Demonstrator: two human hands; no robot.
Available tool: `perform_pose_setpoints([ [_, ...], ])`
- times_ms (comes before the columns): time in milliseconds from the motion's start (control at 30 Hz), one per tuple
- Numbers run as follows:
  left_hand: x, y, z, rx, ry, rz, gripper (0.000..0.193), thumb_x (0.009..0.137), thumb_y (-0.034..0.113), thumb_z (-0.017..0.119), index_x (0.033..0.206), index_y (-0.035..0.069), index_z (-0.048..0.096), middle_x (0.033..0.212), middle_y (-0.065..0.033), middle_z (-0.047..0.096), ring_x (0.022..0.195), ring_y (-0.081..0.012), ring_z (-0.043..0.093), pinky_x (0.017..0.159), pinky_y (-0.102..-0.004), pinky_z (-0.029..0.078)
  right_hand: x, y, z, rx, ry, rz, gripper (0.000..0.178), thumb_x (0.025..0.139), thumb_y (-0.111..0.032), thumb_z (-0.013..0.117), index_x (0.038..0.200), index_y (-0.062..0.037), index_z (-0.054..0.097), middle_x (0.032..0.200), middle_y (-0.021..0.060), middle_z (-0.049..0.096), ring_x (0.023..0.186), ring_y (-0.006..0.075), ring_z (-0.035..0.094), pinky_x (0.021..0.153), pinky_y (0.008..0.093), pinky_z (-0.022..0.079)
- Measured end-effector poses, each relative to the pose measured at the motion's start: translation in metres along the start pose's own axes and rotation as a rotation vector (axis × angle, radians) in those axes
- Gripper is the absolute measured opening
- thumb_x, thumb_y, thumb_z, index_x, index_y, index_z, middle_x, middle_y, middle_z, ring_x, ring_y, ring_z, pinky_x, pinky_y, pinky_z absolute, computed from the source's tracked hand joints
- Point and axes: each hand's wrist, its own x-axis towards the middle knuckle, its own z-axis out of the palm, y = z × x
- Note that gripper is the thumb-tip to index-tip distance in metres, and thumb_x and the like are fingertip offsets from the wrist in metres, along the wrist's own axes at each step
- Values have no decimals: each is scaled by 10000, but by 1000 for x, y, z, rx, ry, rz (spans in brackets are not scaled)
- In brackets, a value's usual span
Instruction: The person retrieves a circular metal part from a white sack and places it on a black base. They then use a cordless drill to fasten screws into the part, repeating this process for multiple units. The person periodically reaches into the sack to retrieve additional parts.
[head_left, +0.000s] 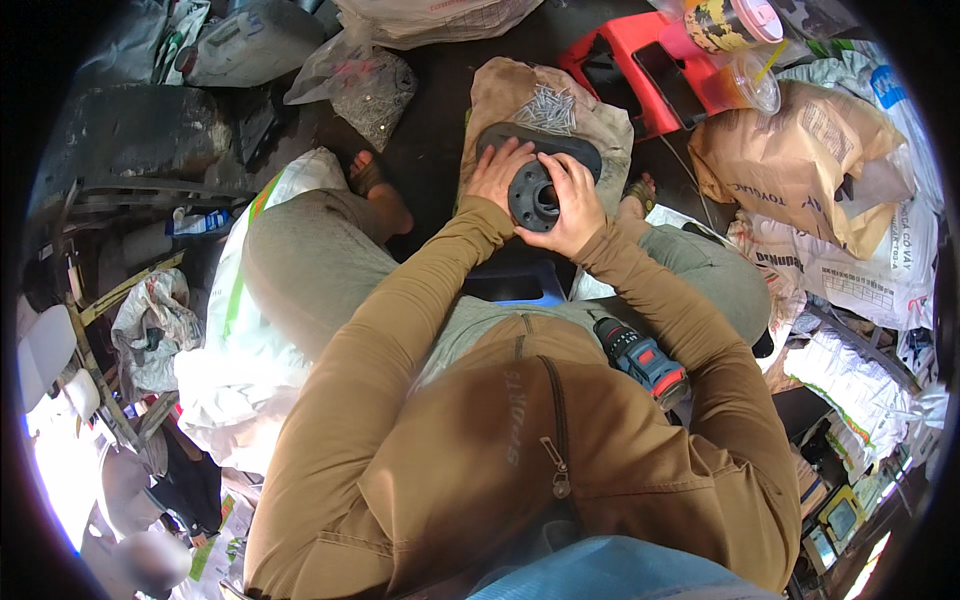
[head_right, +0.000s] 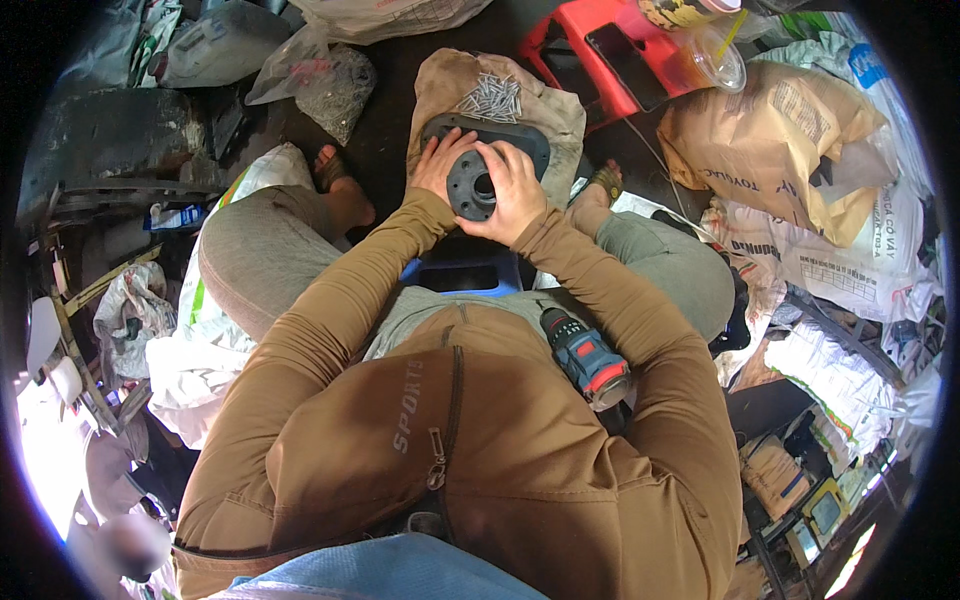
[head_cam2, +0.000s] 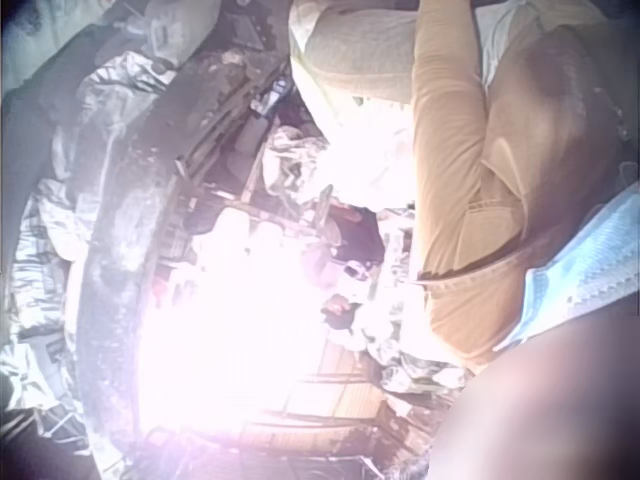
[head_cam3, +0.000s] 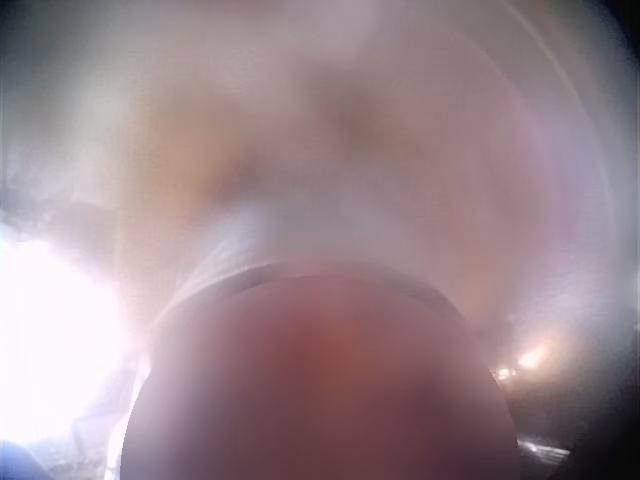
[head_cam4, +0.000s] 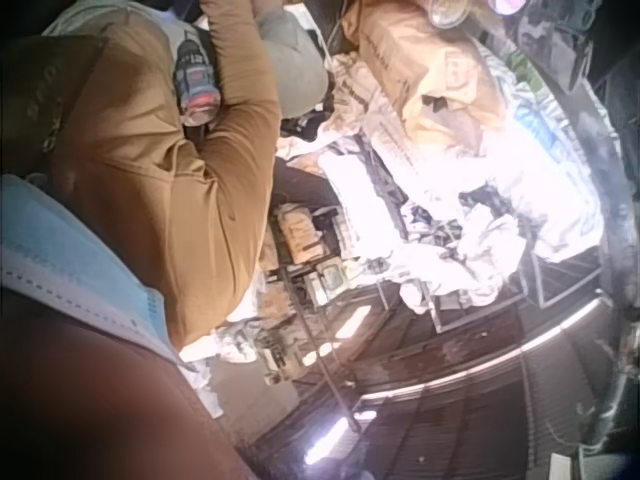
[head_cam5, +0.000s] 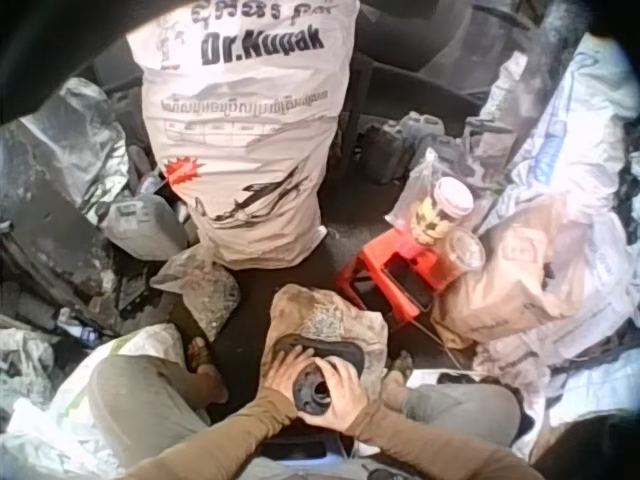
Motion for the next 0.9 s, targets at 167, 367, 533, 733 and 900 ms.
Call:
perform_pose_setpoints([
  [167,-2,-5,4,-18,9,10,643,771,347,618,1347,148,411,1450,-24,368,1391,-215,255,1148,-425,146,1,-9,11,-68,65,100,970,538,-310,842,1341,-41,368,1232,205,405,1151,379,417,980,451,363],
  [367,-3,-6,5,0,-21,22,690,770,369,627,1379,153,385,1467,-20,338,1403,-210,219,1155,-419,130,3,-14,16,-92,89,169,973,542,-313,843,1346,-46,364,1221,215,397,1127,393,416,962,452,373],
  [533,-3,-6,5,7,-21,22,709,759,363,643,1384,152,384,1471,-26,331,1404,-214,215,1155,-423,127,4,-14,15,-94,100,150,975,537,-306,842,1355,-74,366,1228,220,394,1125,399,414,958,459,376],
  [733,-3,-5,4,9,-11,10,764,721,354,673,1391,145,371,1464,-35,345,1402,-226,221,1154,-426,128,5,-9,12,-95,66,101,967,527,-287,837,1355,-96,377,1243,224,389,1131,400,416,964,465,376],
  [900,-2,-1,2,-10,36,15,747,720,314,669,1382,135,376,1452,-32,362,1391,-228,247,1149,-428,144,6,-7,11,-84,70,62,971,517,-287,840,1351,-97,382,1240,222,397,1135,396,420,968,465,376],
])
